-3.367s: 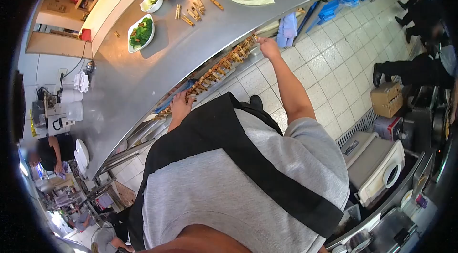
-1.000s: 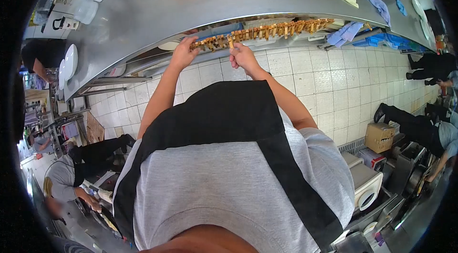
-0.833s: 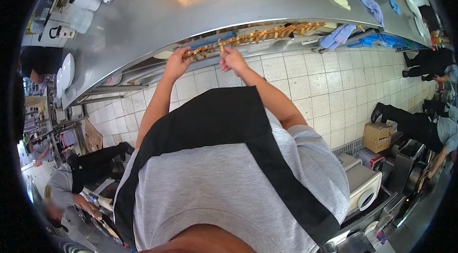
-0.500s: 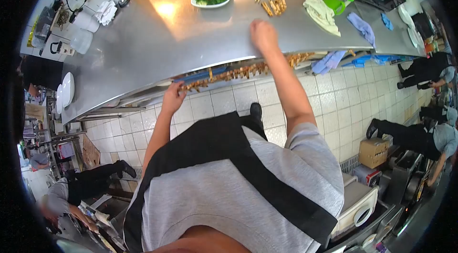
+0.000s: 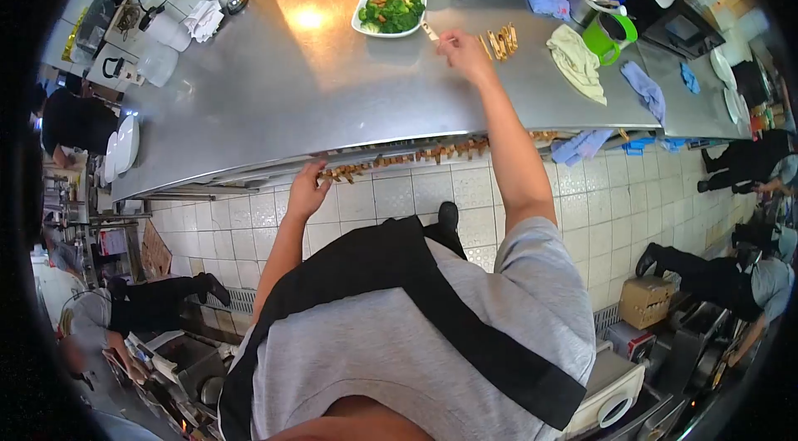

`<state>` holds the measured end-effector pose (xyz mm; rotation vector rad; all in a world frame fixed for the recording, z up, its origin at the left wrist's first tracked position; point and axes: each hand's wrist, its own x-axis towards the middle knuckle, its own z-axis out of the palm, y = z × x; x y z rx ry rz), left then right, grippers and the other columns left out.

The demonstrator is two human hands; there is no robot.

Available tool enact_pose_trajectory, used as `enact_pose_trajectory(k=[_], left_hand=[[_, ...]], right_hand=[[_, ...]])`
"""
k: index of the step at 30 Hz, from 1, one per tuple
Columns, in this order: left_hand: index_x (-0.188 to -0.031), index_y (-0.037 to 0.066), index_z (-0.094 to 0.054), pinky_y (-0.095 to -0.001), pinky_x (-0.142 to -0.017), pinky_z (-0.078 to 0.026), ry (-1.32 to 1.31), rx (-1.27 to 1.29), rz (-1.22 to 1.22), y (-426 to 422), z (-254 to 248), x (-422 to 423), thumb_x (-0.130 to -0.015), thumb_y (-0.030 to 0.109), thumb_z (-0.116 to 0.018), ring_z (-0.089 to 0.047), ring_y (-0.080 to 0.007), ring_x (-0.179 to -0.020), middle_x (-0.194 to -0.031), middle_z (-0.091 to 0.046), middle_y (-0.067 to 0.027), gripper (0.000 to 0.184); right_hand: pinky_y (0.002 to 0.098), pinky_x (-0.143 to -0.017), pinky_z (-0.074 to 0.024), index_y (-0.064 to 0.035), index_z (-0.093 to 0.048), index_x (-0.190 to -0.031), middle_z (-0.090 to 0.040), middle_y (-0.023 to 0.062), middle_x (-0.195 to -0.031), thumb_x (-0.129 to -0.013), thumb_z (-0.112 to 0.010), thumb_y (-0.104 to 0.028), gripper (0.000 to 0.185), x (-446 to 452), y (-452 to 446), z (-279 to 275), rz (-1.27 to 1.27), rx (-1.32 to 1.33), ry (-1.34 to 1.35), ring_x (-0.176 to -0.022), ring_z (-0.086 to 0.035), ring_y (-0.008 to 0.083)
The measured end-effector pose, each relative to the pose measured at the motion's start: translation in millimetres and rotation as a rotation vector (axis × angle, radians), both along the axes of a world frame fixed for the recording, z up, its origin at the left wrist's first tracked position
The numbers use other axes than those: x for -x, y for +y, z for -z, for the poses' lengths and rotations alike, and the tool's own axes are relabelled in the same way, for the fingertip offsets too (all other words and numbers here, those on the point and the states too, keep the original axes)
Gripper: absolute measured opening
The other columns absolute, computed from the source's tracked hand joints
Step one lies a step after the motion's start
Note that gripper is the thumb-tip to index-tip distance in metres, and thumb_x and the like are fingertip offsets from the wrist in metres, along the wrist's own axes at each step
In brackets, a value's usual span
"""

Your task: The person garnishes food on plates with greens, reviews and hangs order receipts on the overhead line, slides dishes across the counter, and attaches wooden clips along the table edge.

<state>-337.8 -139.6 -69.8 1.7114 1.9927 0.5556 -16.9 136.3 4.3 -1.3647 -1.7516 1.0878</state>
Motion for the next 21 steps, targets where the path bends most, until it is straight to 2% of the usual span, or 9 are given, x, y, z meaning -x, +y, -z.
enact_pose_trajectory(k=[1, 4, 7, 10, 11, 14, 16, 18, 21], left_hand=[[-0.113, 0.007, -0.057, -0.0412, -0.080, -0.047, -0.006, -0.005, 0.011, 0, 0, 1, -0.074, 0.012, -0.065, -0.058, -0.0344, -0.093, -0.105, -0.060, -0.0146, 0.039], [-0.113, 0.007, -0.057, -0.0405, -0.081, -0.047, -0.037, 0.014, 0.027, 2, -3, 0, -0.075, 0.012, -0.064, -0.059, -0.0329, -0.094, -0.105, -0.060, -0.0146, 0.039], [-0.114, 0.008, -0.057, -0.0399, -0.082, -0.047, -0.023, -0.033, 0.082, -2, 9, 8, -0.075, 0.013, -0.064, -0.059, -0.0324, -0.095, -0.107, -0.061, -0.0145, 0.040], [-0.114, 0.008, -0.058, -0.0396, -0.083, -0.047, 0.008, -0.073, 0.132, -4, 21, 10, -0.076, 0.015, -0.065, -0.059, -0.0324, -0.097, -0.109, -0.061, -0.0145, 0.039], [-0.113, 0.008, -0.058, -0.0395, -0.083, -0.047, 0.010, -0.078, 0.140, -5, 22, 11, -0.076, 0.015, -0.065, -0.059, -0.0325, -0.098, -0.109, -0.061, -0.0145, 0.039], [-0.113, 0.008, -0.059, -0.0394, -0.084, -0.047, 0.010, -0.050, 0.133, -6, 15, 12, -0.076, 0.016, -0.064, -0.058, -0.0327, -0.099, -0.109, -0.061, -0.0145, 0.037], [-0.113, 0.008, -0.059, -0.0394, -0.085, -0.047, 0.005, -0.030, 0.119, -2, 12, 12, -0.077, 0.017, -0.064, -0.058, -0.0328, -0.099, -0.110, -0.061, -0.0145, 0.037], [-0.113, 0.009, -0.059, -0.0394, -0.085, -0.047, -0.001, -0.013, 0.102, -3, 12, 13, -0.077, 0.017, -0.063, -0.058, -0.0328, -0.099, -0.110, -0.061, -0.0145, 0.037], [-0.113, 0.009, -0.059, -0.0398, -0.086, -0.047, 0.016, 0.000, 0.105, -3, 11, 14, -0.078, 0.018, -0.063, -0.058, -0.0330, -0.099, -0.109, -0.061, -0.0145, 0.036]], right_hand=[[0.0350, -0.062, -0.0469, -0.0030, -0.055, -0.099, -0.063, 0.0089, -0.073, -0.086, -0.061, -0.025, 0.026, -1, -21, -6, -0.048, 0.101, 0.176, -0.062, -0.058, 0.0210], [0.0355, -0.061, -0.0465, -0.0023, -0.050, -0.105, -0.062, 0.0112, -0.074, -0.089, -0.055, -0.023, 0.027, -8, -81, -26, -0.060, 0.271, 0.290, -0.059, -0.056, 0.0221], [0.0353, -0.062, -0.0467, -0.0027, -0.049, -0.106, -0.062, 0.0118, -0.074, -0.091, -0.052, -0.024, 0.026, -26, -127, 1, 0.060, -0.102, -0.222, -0.057, -0.056, 0.0235], [0.0371, -0.064, -0.0471, -0.0028, -0.050, -0.106, -0.060, 0.0103, -0.070, -0.092, -0.049, -0.024, 0.025, -53, -173, 48, 0.108, -0.224, -0.716, -0.059, -0.057, 0.0247], [0.0358, -0.057, -0.0471, -0.0025, -0.050, -0.108, -0.057, 0.0090, -0.066, -0.092, -0.049, -0.022, 0.025, -59, -191, 62, 0.148, -0.257, -0.583, -0.056, -0.058, 0.0217], [0.0324, -0.047, -0.0439, -0.0034, -0.050, -0.109, -0.056, 0.0071, -0.064, -0.093, -0.048, -0.020, 0.023, -58, -238, 97, 0.091, 0.116, -0.184, -0.050, -0.056, 0.0164], [0.0324, -0.048, -0.0462, -0.0051, -0.051, -0.108, -0.059, 0.0095, -0.064, -0.093, -0.050, -0.024, 0.024, -37, -265, 126, 0.107, 0.411, 0.025, -0.050, -0.058, 0.0178], [0.0277, -0.040, -0.0405, -0.0053, -0.049, -0.111, -0.054, 0.0046, -0.061, -0.094, -0.049, -0.022, 0.024, 2, -291, 97, 0.087, 0.610, 0.177, -0.042, -0.051, 0.0120], [0.0276, -0.037, -0.0363, -0.0045, -0.048, -0.112, -0.050, 0.0035, -0.057, -0.094, -0.049, -0.021, 0.024, 44, -303, 95, -0.029, 0.666, 0.155, -0.038, -0.045, 0.0123]])
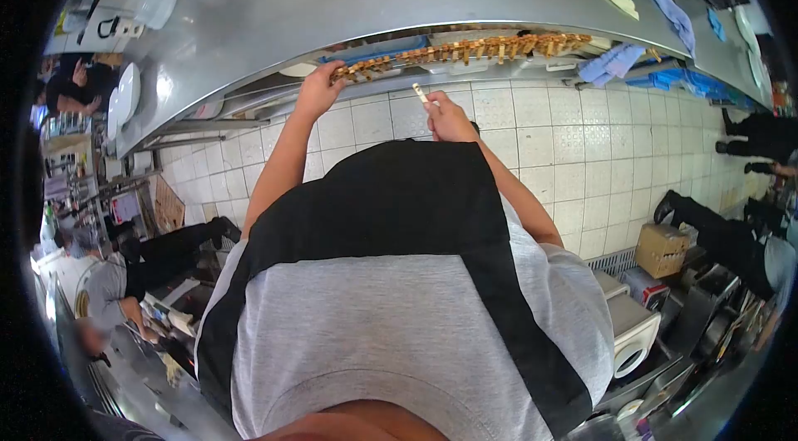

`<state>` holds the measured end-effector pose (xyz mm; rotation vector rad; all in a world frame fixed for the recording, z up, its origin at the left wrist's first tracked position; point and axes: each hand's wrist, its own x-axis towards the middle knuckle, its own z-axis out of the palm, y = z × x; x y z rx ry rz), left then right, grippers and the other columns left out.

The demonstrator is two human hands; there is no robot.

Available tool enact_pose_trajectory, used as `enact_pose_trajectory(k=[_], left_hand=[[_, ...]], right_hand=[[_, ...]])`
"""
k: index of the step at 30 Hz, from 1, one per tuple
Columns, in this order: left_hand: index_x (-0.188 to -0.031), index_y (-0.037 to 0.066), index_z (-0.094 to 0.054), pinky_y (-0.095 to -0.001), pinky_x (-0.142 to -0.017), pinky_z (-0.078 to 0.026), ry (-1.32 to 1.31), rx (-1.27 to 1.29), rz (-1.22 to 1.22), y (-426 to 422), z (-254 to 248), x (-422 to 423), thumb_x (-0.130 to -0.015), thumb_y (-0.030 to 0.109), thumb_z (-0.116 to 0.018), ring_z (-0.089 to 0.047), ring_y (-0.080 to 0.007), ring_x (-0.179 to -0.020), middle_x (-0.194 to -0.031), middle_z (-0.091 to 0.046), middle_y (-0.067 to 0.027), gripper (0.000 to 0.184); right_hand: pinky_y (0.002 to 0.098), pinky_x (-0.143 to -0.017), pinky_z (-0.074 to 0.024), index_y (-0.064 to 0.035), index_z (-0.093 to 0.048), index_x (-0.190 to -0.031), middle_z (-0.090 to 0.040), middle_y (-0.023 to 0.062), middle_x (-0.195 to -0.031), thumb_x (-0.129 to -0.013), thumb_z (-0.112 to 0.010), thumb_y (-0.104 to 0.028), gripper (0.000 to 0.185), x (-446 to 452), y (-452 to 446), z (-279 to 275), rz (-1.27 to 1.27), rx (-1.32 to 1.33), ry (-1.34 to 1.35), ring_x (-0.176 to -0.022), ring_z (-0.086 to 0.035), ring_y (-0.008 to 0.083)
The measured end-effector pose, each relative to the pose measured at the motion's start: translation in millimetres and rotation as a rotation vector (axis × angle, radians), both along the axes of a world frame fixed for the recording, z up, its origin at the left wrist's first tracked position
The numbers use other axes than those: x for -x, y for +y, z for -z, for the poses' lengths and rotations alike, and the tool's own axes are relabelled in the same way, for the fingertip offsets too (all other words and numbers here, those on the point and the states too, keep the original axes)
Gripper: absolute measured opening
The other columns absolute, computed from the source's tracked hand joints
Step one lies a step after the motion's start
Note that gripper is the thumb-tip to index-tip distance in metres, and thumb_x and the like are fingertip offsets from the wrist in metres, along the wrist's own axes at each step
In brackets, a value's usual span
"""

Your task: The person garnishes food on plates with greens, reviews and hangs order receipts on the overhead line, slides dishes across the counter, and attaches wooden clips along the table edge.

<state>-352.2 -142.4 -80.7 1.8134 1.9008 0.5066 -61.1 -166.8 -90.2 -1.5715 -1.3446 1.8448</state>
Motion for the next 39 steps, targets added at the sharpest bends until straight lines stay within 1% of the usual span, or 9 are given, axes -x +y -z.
enact_pose_trajectory(k=[1, 2, 5, 8, 10, 17, 23, 32, 39], left_hand=[[-0.113, 0.010, -0.059, -0.0399, -0.086, -0.046, 0.003, -0.001, 0.010, 0, 1, 2, -0.078, 0.018, -0.063, -0.058, -0.0330, -0.099, -0.109, -0.061, -0.0145, 0.036], [-0.114, 0.008, -0.058, -0.0372, -0.076, -0.050, 0.045, -0.077, 0.051, 0, 3, 3, -0.078, 0.015, -0.064, -0.063, -0.0294, -0.080, -0.106, -0.062, -0.0155, 0.038], [-0.114, 0.008, -0.059, -0.0371, -0.077, -0.050, 0.047, -0.075, 0.046, 1, 7, 5, -0.078, 0.015, -0.063, -0.063, -0.0295, -0.081, -0.104, -0.062, -0.0156, 0.037], [-0.112, 0.007, -0.059, -0.0401, -0.087, -0.046, -0.007, 0.023, 0.024, 1, -2, 2, -0.080, 0.016, -0.061, -0.057, -0.0330, -0.101, -0.110, -0.061, -0.0149, 0.034], [-0.112, 0.007, -0.059, -0.0398, -0.088, -0.046, 0.000, 0.027, 0.021, 1, 0, 3, -0.080, 0.016, -0.061, -0.057, -0.0326, -0.102, -0.110, -0.061, -0.0148, 0.033], [-0.110, 0.006, -0.060, -0.0396, -0.087, -0.046, -0.033, -0.024, 0.032, 0, 4, 5, -0.079, 0.013, -0.060, -0.058, -0.0326, -0.101, -0.110, -0.061, -0.0144, 0.032], [-0.114, 0.009, -0.060, -0.0366, -0.079, -0.049, -0.020, -0.056, 0.049, 4, 11, 9, -0.078, 0.010, -0.061, -0.062, -0.0298, -0.086, -0.107, -0.062, -0.0146, 0.036], [-0.110, 0.020, -0.064, -0.0405, -0.082, -0.047, 0.030, 0.080, 0.042, 9, -4, 0, -0.082, 0.030, -0.059, -0.058, -0.0282, -0.097, -0.105, -0.057, -0.0077, 0.030], [-0.106, 0.018, -0.066, -0.0378, -0.083, -0.046, -0.016, 0.067, 0.096, 17, 12, 10, -0.083, 0.030, -0.057, -0.058, -0.0270, -0.097, -0.103, -0.058, -0.0077, 0.027]], right_hand=[[0.0280, -0.037, -0.0356, -0.0043, -0.048, -0.112, -0.050, 0.0035, -0.057, -0.094, -0.048, -0.021, 0.024, 10, 1, 1, -0.030, -0.016, 0.004, -0.038, -0.045, 0.0121], [0.0283, -0.037, -0.0350, -0.0042, -0.048, -0.112, -0.050, 0.0035, -0.057, -0.095, -0.048, -0.021, 0.024, 19, 3, 2, -0.057, -0.032, 0.007, -0.038, -0.044, 0.0119], [0.0307, -0.040, -0.0366, -0.0028, -0.049, -0.109, -0.050, 0.0037, -0.056, -0.095, -0.046, -0.022, 0.024, 37, 11, -2, -0.112, -0.099, 0.004, -0.041, -0.046, 0.0124], [0.0297, -0.041, -0.0359, -0.0033, -0.049, -0.109, -0.050, 0.0038, -0.056, -0.094, -0.046, -0.023, 0.025, 53, 22, 9, -0.135, -0.174, 0.041, -0.042, -0.045, 0.0123], [0.0256, -0.037, -0.0312, -0.0056, -0.048, -0.111, -0.049, 0.0031, -0.058, -0.095, -0.047, -0.024, 0.025, 65, 28, 13, -0.145, -0.181, 0.051, -0.039, -0.039, 0.0098], [0.0327, -0.042, -0.0388, -0.0019, -0.049, -0.107, -0.055, 0.0056, -0.057, -0.093, -0.046, -0.024, 0.026, 80, 40, 16, -0.132, -0.193, -0.022, -0.043, -0.050, 0.0156], [0.0315, -0.040, -0.0378, -0.0026, -0.049, -0.105, -0.055, 0.0054, -0.057, -0.094, -0.046, -0.023, 0.024, 80, 30, -1, -0.143, -0.126, 0.029, -0.042, -0.049, 0.0143], [0.0298, -0.039, -0.0341, -0.0039, -0.049, -0.105, -0.052, 0.0049, -0.056, -0.094, -0.047, -0.024, 0.023, 91, 36, 11, -0.188, -0.151, 0.012, -0.040, -0.045, 0.0133], [0.0286, -0.037, -0.0321, -0.0026, -0.047, -0.108, -0.051, 0.0048, -0.056, -0.095, -0.046, -0.023, 0.024, 94, 30, 11, -0.167, -0.055, 0.123, -0.039, -0.042, 0.0122]])
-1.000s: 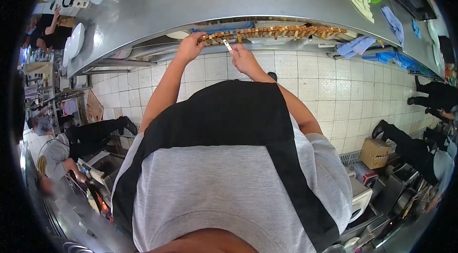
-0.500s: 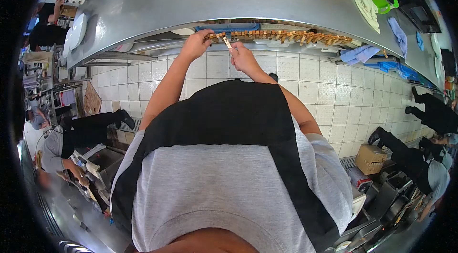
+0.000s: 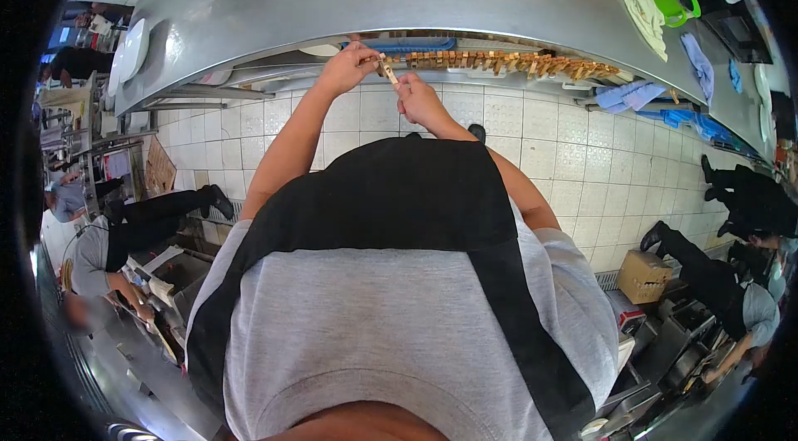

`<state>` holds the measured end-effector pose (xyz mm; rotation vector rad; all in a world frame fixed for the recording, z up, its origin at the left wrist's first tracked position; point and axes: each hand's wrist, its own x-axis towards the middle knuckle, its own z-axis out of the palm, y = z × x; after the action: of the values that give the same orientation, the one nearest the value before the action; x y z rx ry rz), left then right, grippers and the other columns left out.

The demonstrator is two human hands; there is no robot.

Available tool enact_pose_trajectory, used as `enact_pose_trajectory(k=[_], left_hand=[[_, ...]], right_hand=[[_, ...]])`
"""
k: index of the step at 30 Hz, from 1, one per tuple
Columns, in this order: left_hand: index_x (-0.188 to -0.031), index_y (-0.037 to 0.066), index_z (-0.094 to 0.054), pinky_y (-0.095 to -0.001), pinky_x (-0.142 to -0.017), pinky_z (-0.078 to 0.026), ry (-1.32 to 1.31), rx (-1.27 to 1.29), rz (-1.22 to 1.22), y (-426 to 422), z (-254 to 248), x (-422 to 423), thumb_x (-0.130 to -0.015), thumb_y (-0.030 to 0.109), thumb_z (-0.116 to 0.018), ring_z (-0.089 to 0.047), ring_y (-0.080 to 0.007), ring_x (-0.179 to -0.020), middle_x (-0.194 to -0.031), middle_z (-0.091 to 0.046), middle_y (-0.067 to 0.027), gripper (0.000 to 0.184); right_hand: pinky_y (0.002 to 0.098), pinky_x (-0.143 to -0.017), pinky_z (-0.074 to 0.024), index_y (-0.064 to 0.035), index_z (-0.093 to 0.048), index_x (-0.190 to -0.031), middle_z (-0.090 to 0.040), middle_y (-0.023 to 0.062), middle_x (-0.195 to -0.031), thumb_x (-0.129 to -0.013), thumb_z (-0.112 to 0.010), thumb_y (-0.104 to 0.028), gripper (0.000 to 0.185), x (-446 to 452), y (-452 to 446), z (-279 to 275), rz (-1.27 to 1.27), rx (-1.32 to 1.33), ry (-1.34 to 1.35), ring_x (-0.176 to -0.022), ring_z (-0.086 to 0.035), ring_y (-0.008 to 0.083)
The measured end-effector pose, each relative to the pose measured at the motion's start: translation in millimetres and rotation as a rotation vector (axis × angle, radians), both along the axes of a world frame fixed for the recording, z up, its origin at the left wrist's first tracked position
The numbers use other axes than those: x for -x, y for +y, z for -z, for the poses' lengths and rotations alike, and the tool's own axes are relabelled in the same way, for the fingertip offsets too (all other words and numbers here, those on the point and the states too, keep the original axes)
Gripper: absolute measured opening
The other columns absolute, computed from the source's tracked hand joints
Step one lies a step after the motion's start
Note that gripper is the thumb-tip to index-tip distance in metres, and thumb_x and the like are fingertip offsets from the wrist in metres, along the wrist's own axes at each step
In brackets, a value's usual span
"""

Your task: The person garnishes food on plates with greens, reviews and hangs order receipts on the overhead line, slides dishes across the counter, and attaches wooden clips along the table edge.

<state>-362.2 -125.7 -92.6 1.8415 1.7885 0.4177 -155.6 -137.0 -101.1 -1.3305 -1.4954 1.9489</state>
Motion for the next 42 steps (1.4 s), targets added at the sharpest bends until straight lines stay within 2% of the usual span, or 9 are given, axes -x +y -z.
enact_pose_trajectory(k=[8, 17, 25, 35, 37, 39, 40, 41, 42], left_hand=[[-0.105, 0.016, -0.065, -0.0362, -0.081, -0.047, 0.034, 0.031, 0.013, 0, 2, 9, -0.082, 0.027, -0.059, -0.059, -0.0271, -0.093, -0.099, -0.058, -0.0102, 0.027], [-0.133, 0.029, -0.044, -0.0404, -0.085, -0.046, 0.115, 0.130, 0.133, 3, -13, 4, -0.082, 0.029, -0.060, -0.058, -0.0309, -0.098, -0.108, -0.057, -0.0117, 0.054], [-0.129, 0.026, -0.049, -0.0381, -0.089, -0.045, 0.115, 0.217, 0.215, 12, -21, 4, -0.083, 0.022, -0.058, -0.055, -0.0285, -0.105, -0.115, -0.055, -0.0098, 0.047], [-0.122, 0.019, -0.056, -0.0374, -0.090, -0.044, 0.030, 0.249, 0.236, 10, -17, 9, -0.083, 0.016, -0.058, -0.055, -0.0290, -0.105, -0.115, -0.056, -0.0103, 0.039], [-0.121, 0.019, -0.056, -0.0383, -0.090, -0.045, 0.015, 0.160, 0.239, 11, 10, 15, -0.083, 0.019, -0.059, -0.056, -0.0298, -0.104, -0.115, -0.056, -0.0112, 0.039], [-0.122, 0.020, -0.056, -0.0390, -0.089, -0.045, 0.027, 0.126, 0.222, 10, 8, 16, -0.083, 0.021, -0.059, -0.056, -0.0306, -0.103, -0.114, -0.056, -0.0118, 0.039], [-0.123, 0.021, -0.055, -0.0393, -0.089, -0.045, 0.044, 0.138, 0.204, 8, 0, 12, -0.083, 0.023, -0.058, -0.056, -0.0310, -0.103, -0.114, -0.056, -0.0120, 0.040], [-0.124, 0.022, -0.054, -0.0396, -0.089, -0.046, 0.060, 0.153, 0.188, 6, -6, 9, -0.083, 0.025, -0.058, -0.056, -0.0315, -0.103, -0.114, -0.056, -0.0122, 0.041], [-0.125, 0.023, -0.053, -0.0396, -0.089, -0.046, 0.070, 0.142, 0.182, 5, -10, 10, -0.083, 0.027, -0.058, -0.056, -0.0316, -0.104, -0.114, -0.056, -0.0123, 0.042]], right_hand=[[0.0285, -0.036, -0.0304, -0.0010, -0.046, -0.109, -0.050, 0.0042, -0.057, -0.095, -0.044, -0.022, 0.025, 3, 1, 8, 0.077, 0.087, 0.076, -0.038, -0.040, 0.0118], [0.0292, -0.036, -0.0321, -0.0013, -0.046, -0.108, -0.050, 0.0047, -0.056, -0.095, -0.044, -0.023, 0.026, -2, -2, 7, 0.121, 0.082, 0.027, -0.038, -0.041, 0.0124], [0.0293, -0.037, -0.0333, -0.0017, -0.046, -0.108, -0.050, 0.0050, -0.056, -0.095, -0.045, -0.023, 0.025, 11, 1, -4, 0.005, 0.037, 0.002, -0.039, -0.043, 0.0129], [0.0295, -0.036, -0.0345, -0.0014, -0.043, -0.112, -0.052, 0.0066, -0.057, -0.096, -0.043, -0.023, 0.027, 18, 7, 28, 0.179, 0.049, 0.098, -0.038, -0.044, 0.0140], [0.0305, -0.036, -0.0374, -0.0016, -0.041, -0.113, -0.054, 0.0087, -0.060, -0.097, -0.041, -0.024, 0.027, 20, 11, 35, 0.143, 0.013, 0.117, -0.038, -0.048, 0.0156], [0.0300, -0.040, -0.0432, -0.0022, -0.039, -0.121, -0.058, 0.0101, -0.068, -0.097, -0.041, -0.028, 0.036, 15, 11, 24, 0.074, 0.074, 0.065, -0.040, -0.052, 0.0170], [0.0282, -0.042, -0.0454, -0.0018, -0.038, -0.125, -0.060, 0.0104, -0.071, -0.096, -0.042, -0.036, 0.045, 10, 12, 19, 0.016, 0.084, 0.015, -0.043, -0.056, 0.0181], [0.0321, -0.047, -0.0483, -0.0009, -0.042, -0.123, -0.061, 0.0128, -0.072, -0.094, -0.042, -0.043, 0.052, 3, 14, 15, -0.070, -0.010, -0.082, -0.045, -0.058, 0.0218], [0.0379, -0.059, -0.0509, -0.0015, -0.052, -0.116, -0.063, 0.0181, -0.075, -0.093, -0.043, -0.046, 0.051, -3, 15, -6, -0.167, -0.144, -0.257, -0.056, -0.062, 0.0299]])
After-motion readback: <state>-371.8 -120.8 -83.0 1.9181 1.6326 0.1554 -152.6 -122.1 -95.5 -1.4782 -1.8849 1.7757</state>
